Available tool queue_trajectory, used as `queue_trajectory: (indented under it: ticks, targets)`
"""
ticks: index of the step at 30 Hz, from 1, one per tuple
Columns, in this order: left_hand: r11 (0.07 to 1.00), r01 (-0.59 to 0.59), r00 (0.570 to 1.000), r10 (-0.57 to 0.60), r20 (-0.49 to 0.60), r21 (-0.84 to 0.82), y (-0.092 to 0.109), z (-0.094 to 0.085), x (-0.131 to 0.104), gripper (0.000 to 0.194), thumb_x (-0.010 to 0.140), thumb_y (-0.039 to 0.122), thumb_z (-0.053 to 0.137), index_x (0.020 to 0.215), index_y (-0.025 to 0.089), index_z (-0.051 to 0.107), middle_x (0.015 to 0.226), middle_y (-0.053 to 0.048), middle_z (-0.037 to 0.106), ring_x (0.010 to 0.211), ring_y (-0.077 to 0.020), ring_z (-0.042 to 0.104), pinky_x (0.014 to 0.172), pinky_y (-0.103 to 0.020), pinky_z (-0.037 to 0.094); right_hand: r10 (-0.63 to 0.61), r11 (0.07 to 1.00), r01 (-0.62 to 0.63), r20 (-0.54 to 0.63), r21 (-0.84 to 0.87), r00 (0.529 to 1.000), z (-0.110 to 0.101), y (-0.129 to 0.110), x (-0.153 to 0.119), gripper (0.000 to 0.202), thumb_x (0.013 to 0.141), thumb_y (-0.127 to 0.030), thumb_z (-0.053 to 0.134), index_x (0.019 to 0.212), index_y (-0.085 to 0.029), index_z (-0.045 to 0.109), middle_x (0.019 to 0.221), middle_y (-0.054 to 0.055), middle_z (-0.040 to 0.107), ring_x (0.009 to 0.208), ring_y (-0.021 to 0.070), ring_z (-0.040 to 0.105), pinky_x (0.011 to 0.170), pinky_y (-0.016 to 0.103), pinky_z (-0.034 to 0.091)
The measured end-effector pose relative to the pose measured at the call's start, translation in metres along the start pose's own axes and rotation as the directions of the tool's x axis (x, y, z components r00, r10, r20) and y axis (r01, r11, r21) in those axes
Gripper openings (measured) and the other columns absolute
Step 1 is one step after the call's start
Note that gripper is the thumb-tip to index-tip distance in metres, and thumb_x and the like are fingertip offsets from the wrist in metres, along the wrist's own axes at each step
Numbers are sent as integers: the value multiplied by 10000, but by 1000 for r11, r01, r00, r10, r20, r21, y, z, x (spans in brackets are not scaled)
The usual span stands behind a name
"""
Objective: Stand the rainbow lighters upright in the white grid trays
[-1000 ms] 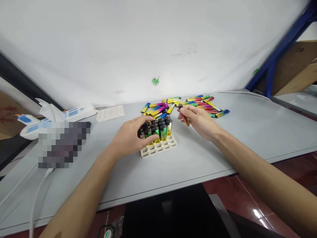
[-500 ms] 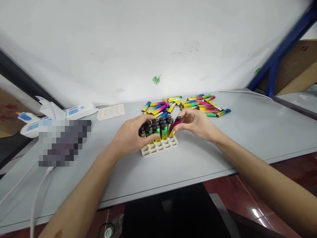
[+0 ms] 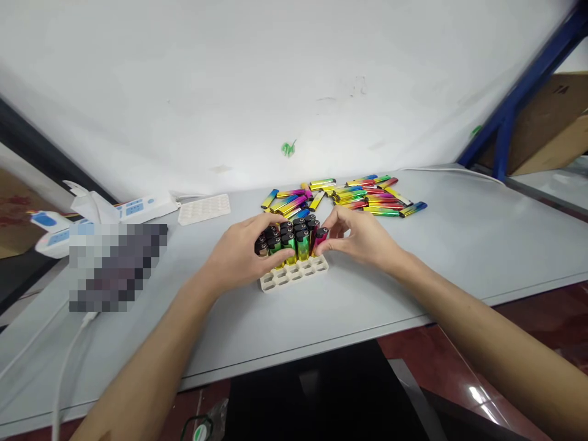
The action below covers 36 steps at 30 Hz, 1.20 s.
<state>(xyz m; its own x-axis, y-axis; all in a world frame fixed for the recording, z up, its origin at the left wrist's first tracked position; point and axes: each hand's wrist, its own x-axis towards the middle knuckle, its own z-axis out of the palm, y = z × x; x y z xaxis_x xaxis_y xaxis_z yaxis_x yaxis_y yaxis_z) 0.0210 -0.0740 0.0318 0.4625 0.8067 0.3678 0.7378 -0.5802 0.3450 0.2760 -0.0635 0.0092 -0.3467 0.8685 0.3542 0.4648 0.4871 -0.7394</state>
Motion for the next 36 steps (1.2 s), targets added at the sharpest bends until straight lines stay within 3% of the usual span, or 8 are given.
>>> queue_trajectory:
  ticks: [8, 10, 12, 15, 18, 26, 32, 36]
  targets:
    - [1000, -11, 1000, 11, -4, 12, -1, 0, 0, 506, 830, 526, 686, 1219, 212, 608, 1187, -56, 723, 1017, -254, 691, 887, -356, 529, 51, 999, -52, 102, 2, 993, -7, 1, 0, 450, 837, -636, 652, 728, -206, 571, 725, 26, 670, 654, 163, 577, 608, 299, 409]
    - [1000, -10, 1000, 10, -3, 7, -1, 1, 0, 500, 831, 522, 688, 1217, 215, 607, 1185, -50, 723, 1014, -250, 691, 887, -355, 529, 110, 994, -111, 43, 5, 993, -13, 6, 3, 531, 948, -651, 446, 729, -194, 605, 755, 59, 681, 680, 180, 601, 662, 324, 438]
    - [1000, -12, 1000, 12, -4, 2, -2, 1, 0, 495, 834, 518, 687, 1221, 221, 604, 1184, -45, 723, 1011, -243, 690, 891, -353, 529, 202, 966, -218, -117, -142, 972, -20, 15, 7, 589, 1001, -606, 316, 744, -183, 634, 806, 95, 689, 743, 215, 626, 722, 361, 454]
    - [1000, -3, 1000, 3, 1, 5, -2, 0, 0, 497, 835, 523, 682, 1228, 230, 600, 1189, -44, 722, 1009, -245, 689, 884, -359, 530, 250, 753, -419, -369, -507, 895, -30, 33, 10, 424, 965, -509, 462, 853, -167, 686, 1027, 166, 680, 1016, 335, 608, 842, 445, 451]
    - [1000, 12, 1000, -12, 13, 9, -1, 0, 0, 498, 834, 527, 678, 1229, 233, 600, 1194, -47, 722, 1013, -253, 689, 886, -371, 532, 286, 584, -466, -369, -665, 884, -31, 44, 10, 316, 915, -417, 551, 963, -150, 714, 1166, 202, 631, 1144, 407, 538, 897, 506, 447]
    - [1000, 17, 1000, -17, 13, 4, 1, -1, 0, 493, 831, 531, 670, 1215, 229, 605, 1195, -53, 722, 1024, -259, 690, 918, -384, 532, 78, 744, -165, -160, -648, 984, -13, 38, 9, 225, 888, -212, 531, 1029, -173, 702, 1087, 135, 650, 1081, 318, 550, 950, 437, 458]
    - [1000, 14, 1000, -14, 21, 15, -1, -1, 0, 500, 833, 536, 669, 1228, 237, 601, 1185, -45, 724, 1003, -254, 690, 878, -372, 536, 210, 609, -341, -269, -716, 940, -22, 45, 7, 396, 825, -263, 592, 1178, -104, 672, 1229, 212, 608, 1189, 401, 506, 965, 500, 435]
    - [1000, 14, 1000, -14, 20, 12, 0, -1, 0, 499, 836, 535, 667, 1229, 237, 594, 1199, -48, 720, 1015, -254, 689, 896, -375, 532, 250, 643, -328, -215, -692, 944, -25, 48, 8, 291, 879, -270, 549, 1087, -125, 692, 1169, 195, 654, 1166, 367, 556, 962, 487, 445]
